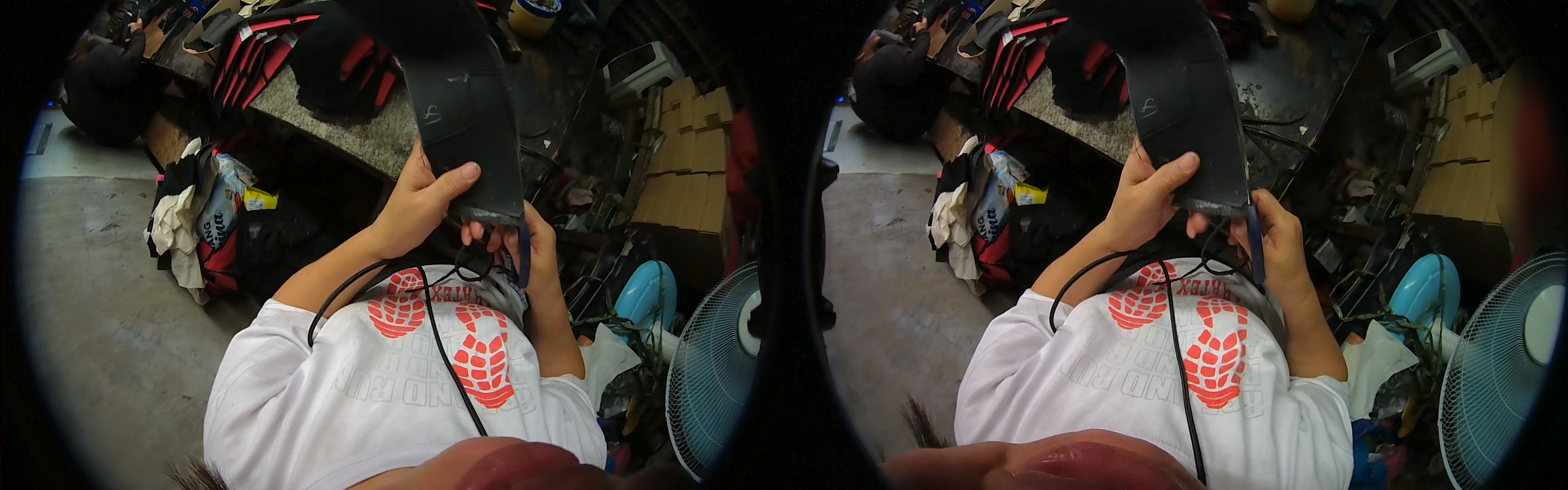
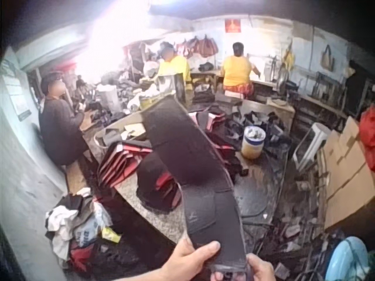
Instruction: The person uses shears to cut black fabric pieces with red trim along marked outlines. They repeatedly pick up pieces, trim edges, and place the cut pieces on a pile on the table.
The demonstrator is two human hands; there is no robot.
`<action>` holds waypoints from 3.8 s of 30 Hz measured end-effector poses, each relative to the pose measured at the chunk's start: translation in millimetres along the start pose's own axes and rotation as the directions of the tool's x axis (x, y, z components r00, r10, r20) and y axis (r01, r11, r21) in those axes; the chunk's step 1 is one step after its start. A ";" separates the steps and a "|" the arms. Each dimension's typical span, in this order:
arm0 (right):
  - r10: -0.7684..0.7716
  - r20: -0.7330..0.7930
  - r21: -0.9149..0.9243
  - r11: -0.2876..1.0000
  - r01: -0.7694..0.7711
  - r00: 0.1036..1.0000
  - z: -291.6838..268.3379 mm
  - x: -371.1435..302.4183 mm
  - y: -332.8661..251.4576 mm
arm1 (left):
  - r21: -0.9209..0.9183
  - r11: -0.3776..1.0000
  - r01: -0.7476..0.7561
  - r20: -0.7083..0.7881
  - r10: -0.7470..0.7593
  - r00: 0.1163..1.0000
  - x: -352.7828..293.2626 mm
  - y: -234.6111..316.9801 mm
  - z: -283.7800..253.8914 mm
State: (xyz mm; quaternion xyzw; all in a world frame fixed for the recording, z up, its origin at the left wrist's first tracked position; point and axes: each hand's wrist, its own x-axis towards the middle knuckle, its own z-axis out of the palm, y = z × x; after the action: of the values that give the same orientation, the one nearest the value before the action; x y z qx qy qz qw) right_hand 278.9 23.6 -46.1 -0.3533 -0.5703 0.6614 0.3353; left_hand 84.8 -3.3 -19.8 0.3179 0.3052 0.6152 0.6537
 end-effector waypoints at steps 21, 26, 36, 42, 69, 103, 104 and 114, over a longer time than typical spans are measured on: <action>0.047 0.067 0.158 0.986 -0.058 0.997 -4.2 5.3 2.3 | -0.194 0.927 -0.320 0.010 0.328 0.944 -2.5 -3.9 -21.1; 0.182 0.134 0.149 0.968 -0.202 0.974 -15.5 -17.0 8.3 | -0.140 0.968 -0.207 -0.184 0.180 0.966 5.3 11.5 -52.7; 0.261 0.070 -0.077 0.964 -0.255 0.963 -35.1 -36.3 23.6 | 0.387 0.920 -0.065 -0.182 0.146 0.973 10.7 -3.0 -29.7; 0.248 0.105 0.039 0.967 -0.253 0.963 -32.2 -39.9 27.9 | 0.259 0.965 0.050 -0.328 0.039 0.944 3.3 -8.7 -25.6; 0.192 0.127 -0.120 0.977 -0.177 0.973 -25.0 -36.7 21.6 | 0.215 0.974 0.075 -0.332 0.000 0.943 -6.2 -0.5 -23.5; 0.148 0.059 -0.113 0.984 -0.141 0.987 -17.9 -13.5 -1.9 | -0.047 0.956 0.291 -0.234 -0.294 0.927 -12.5 5.9 -7.1; 0.170 0.075 -0.070 0.984 -0.165 0.983 -19.4 -12.9 -3.4 | 0.001 0.939 0.344 -0.186 -0.338 0.922 -12.6 9.5 -9.6; 0.255 0.116 -0.058 0.967 -0.249 0.960 -17.5 -11.1 -6.3 | 0.188 0.981 -0.046 -0.267 0.097 0.959 13.0 8.1 -28.3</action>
State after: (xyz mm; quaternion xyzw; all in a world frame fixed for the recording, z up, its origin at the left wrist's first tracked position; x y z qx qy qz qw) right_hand 299.9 24.0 -40.6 -0.3887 -0.5542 0.7069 0.2051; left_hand 58.2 11.1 -30.8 0.2980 0.4356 0.6465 0.5508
